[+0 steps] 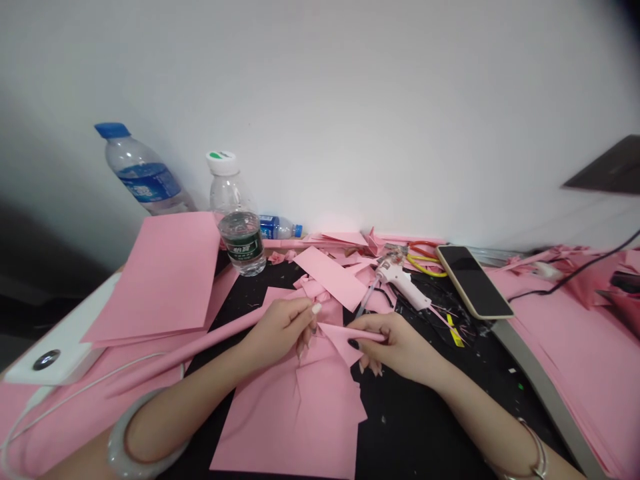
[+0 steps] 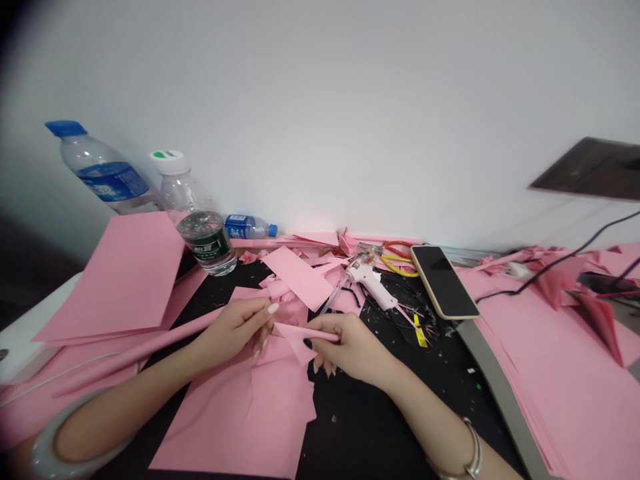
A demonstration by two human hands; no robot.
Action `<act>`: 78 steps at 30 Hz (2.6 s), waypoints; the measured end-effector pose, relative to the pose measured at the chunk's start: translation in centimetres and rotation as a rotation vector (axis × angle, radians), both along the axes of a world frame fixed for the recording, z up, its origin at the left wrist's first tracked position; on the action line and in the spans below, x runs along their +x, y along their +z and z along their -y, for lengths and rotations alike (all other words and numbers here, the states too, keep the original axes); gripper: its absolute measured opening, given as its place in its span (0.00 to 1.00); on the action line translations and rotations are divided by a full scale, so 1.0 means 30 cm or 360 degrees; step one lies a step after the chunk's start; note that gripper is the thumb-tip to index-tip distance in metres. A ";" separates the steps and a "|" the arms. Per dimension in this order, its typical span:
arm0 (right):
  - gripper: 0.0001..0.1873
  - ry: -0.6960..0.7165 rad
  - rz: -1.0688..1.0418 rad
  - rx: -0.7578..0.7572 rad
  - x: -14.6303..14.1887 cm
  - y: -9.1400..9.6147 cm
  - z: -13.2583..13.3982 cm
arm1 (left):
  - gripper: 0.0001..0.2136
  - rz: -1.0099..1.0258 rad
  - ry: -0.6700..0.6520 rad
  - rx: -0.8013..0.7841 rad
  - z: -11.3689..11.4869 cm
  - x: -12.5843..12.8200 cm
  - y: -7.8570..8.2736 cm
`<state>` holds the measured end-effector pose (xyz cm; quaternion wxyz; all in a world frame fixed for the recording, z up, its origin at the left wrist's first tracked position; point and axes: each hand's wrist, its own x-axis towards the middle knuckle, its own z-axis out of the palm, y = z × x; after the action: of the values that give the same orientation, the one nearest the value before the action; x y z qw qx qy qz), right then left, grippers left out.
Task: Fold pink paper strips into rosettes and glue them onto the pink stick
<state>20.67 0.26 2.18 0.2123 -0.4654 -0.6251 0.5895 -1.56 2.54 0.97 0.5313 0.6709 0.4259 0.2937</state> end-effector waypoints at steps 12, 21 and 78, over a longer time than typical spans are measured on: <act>0.12 0.0038 -0.0003 0.0005 -0.008 -0.009 0.007 | 0.10 -0.0027 -0.0192 -0.0066 0.013 0.013 -0.017; 0.10 0.0001 -0.0044 -0.0008 -0.001 -0.009 0.001 | 0.18 -0.0082 0.0015 0.0122 0.013 0.012 0.005; 0.19 -0.0442 0.0144 0.0763 0.018 -0.026 0.010 | 0.12 0.0181 -0.0177 -0.0466 0.014 0.018 0.013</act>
<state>21.21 -0.04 1.40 0.3669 -0.5091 -0.6858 0.3687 -1.03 2.12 1.37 0.6622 0.5910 0.3955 0.2362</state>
